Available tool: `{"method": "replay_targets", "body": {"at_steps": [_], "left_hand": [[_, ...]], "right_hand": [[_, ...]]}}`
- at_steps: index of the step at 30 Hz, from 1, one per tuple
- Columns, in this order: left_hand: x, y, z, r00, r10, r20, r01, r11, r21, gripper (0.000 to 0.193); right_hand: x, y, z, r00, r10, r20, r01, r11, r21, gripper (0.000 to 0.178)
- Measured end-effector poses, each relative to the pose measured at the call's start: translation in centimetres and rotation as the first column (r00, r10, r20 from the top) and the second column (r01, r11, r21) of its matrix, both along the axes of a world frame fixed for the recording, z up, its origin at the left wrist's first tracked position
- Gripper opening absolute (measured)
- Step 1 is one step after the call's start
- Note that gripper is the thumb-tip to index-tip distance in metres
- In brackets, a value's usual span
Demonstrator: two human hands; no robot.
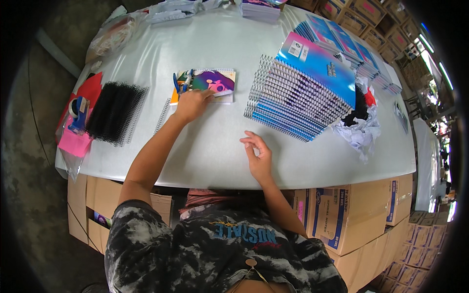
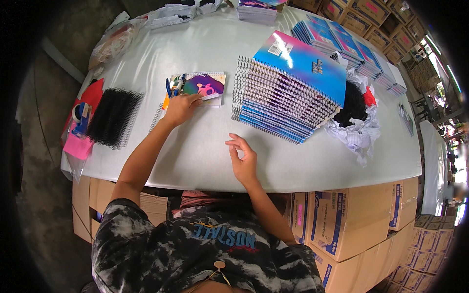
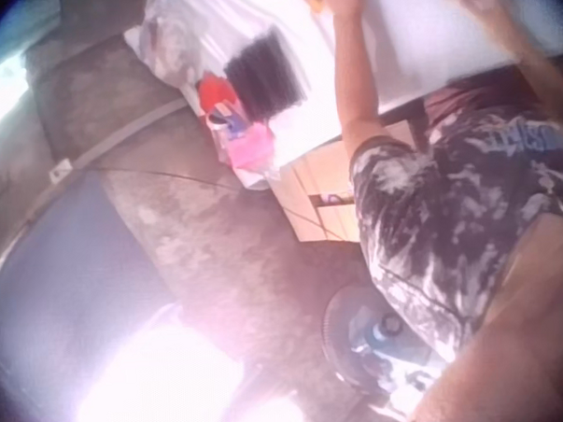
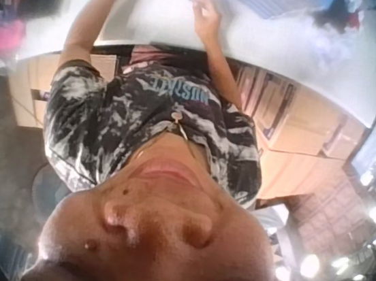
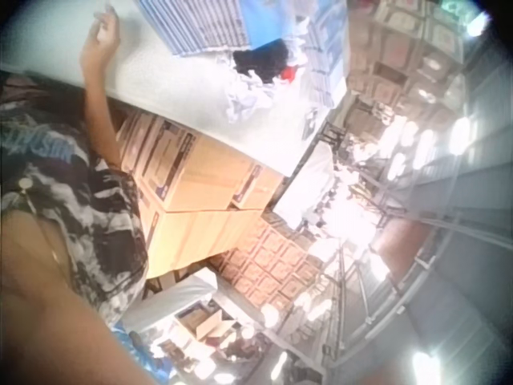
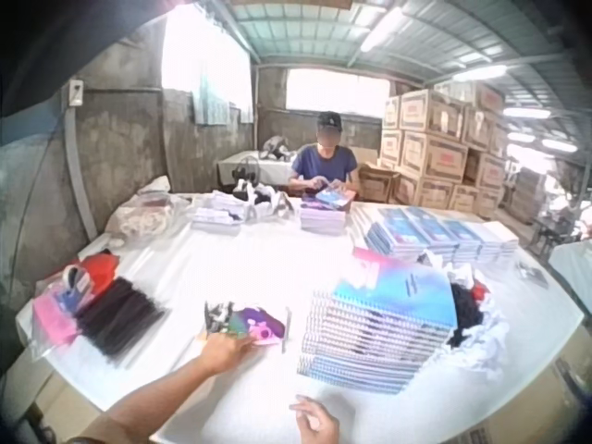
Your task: The person assembles spiral-bound notebooks by inserting metal coils into the punched holes of the covers. They use pliers to secure the ends of the coils and stack the finished notebooks on the table.
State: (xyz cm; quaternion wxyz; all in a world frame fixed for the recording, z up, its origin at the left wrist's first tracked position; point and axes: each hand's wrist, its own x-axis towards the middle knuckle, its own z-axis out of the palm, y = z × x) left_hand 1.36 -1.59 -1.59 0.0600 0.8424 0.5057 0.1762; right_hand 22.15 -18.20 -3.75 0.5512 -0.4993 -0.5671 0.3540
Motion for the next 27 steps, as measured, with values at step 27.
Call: {"method": "replay_targets", "body": {"at_steps": [27], "left_hand": [[0.3, -12.6, 0.6, 0.290, 0.392, 0.873, 0.267, 0.843, -0.467, 0.035]], "right_hand": [[4.2, 1.0, 3.4, 0.875, 0.347, -0.336, -0.408, 0.904, -0.129, 0.019]]}}
